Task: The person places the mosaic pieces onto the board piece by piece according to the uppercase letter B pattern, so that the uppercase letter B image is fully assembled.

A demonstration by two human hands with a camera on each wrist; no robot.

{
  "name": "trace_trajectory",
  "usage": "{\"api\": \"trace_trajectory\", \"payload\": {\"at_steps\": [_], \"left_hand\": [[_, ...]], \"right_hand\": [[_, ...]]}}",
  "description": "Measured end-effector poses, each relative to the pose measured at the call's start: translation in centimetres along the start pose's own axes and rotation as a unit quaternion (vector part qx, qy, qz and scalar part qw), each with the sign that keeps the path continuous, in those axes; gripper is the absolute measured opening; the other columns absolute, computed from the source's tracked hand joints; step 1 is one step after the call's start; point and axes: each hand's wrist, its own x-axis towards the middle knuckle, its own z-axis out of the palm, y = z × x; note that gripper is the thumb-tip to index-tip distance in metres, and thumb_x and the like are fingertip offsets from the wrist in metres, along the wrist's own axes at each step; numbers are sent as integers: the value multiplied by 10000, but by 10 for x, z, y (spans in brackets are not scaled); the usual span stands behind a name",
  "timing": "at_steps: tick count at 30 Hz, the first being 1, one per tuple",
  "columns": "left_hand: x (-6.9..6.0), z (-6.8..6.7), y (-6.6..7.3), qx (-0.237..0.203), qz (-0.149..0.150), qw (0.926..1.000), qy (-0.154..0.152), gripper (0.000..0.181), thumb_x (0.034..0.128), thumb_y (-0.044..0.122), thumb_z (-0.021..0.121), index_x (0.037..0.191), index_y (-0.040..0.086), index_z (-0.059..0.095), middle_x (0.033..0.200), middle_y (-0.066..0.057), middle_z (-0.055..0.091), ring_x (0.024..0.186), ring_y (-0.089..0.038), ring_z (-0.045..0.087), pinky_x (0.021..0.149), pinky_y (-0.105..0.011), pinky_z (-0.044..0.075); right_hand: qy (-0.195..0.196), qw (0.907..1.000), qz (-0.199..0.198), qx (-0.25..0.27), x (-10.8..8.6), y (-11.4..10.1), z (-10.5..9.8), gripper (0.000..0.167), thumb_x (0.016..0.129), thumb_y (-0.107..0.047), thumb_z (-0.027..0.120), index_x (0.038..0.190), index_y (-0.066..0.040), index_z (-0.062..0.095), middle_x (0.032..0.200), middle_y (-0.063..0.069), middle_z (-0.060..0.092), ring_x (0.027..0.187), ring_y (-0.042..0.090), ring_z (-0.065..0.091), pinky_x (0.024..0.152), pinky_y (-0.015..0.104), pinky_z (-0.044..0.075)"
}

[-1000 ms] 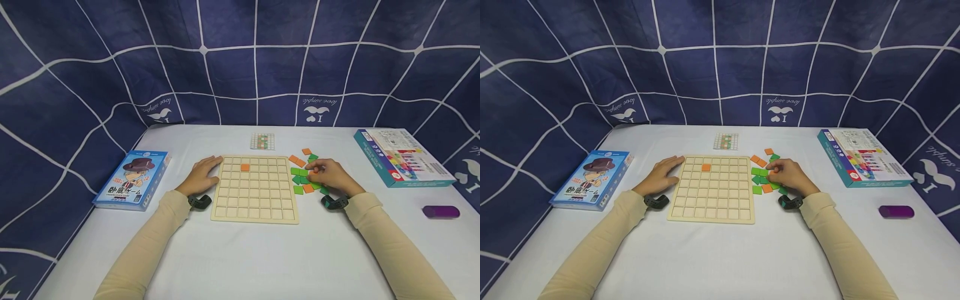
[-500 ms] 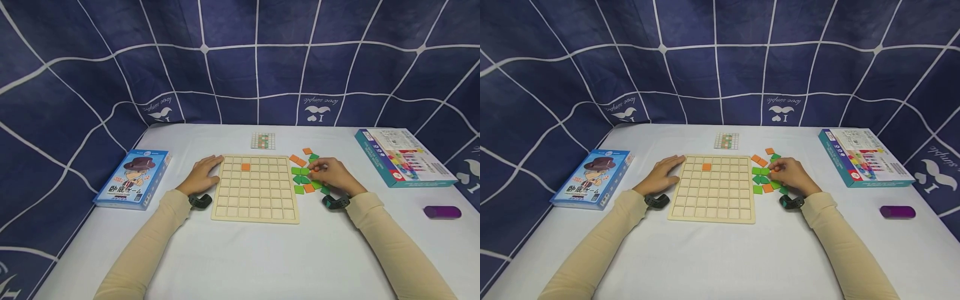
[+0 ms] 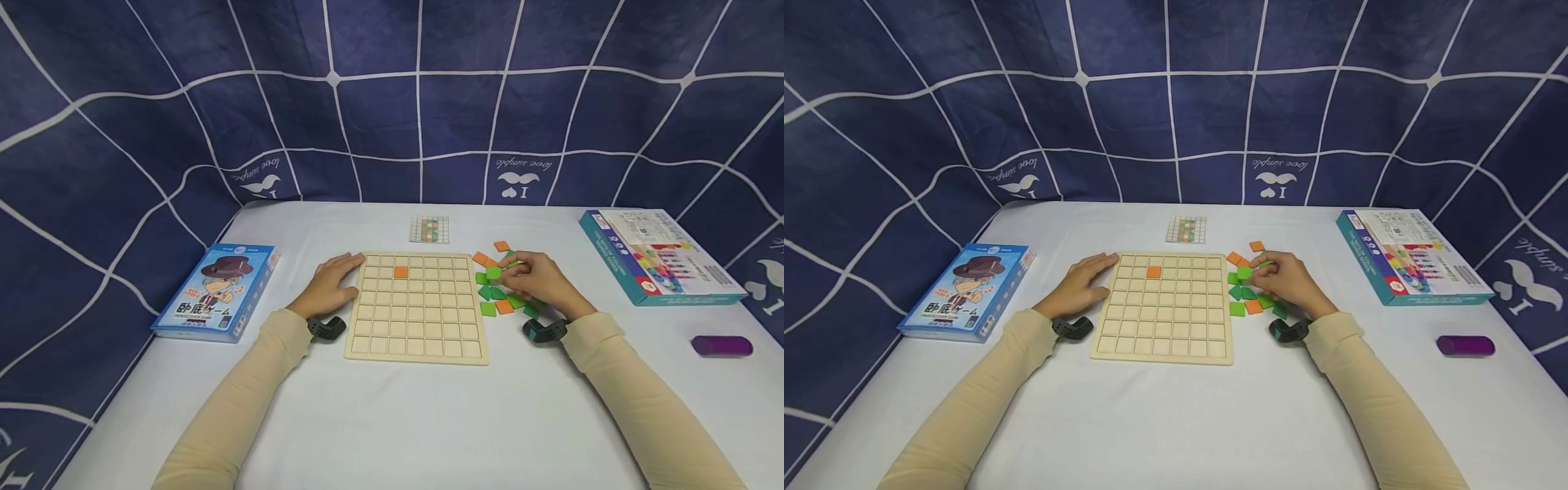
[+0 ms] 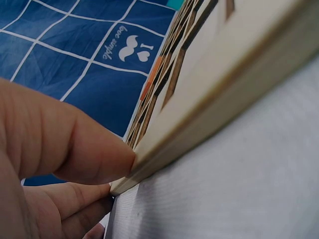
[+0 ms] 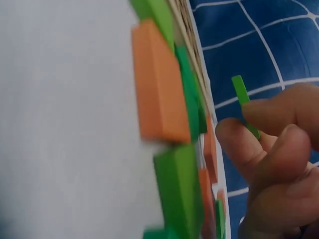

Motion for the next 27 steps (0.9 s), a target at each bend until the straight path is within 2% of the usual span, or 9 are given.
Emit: {"api": "trace_trajectory", "payload": {"at_steps": [11,16,27], "left_hand": [[0,0,1,7,0,10000,-2,771,905,133,603,1634,-35,414,1716,-190,388,1623,-398,265,1309,-580,163],[1,0,0,-7,-5,10000,12,775,899,137,604,1632,-35,418,1715,-188,390,1623,-398,266,1307,-585,167],[0,0,1,3,27,10000,50,773,892,142,598,1625,-36,430,1711,-184,399,1621,-395,275,1307,-594,168]], "right_hand": [[-265,9955,99,909,7,-16,16,450,980,-120,776,1349,72,605,775,-20,738,554,64,523,509,198,443],[-347,9935,89,1077,13,-25,25,465,973,-108,785,1366,67,610,717,-16,710,544,57,526,495,188,429],[-512,9908,-108,1248,27,-41,42,419,983,-85,776,1347,57,623,723,16,726,548,82,534,529,204,456]]}}
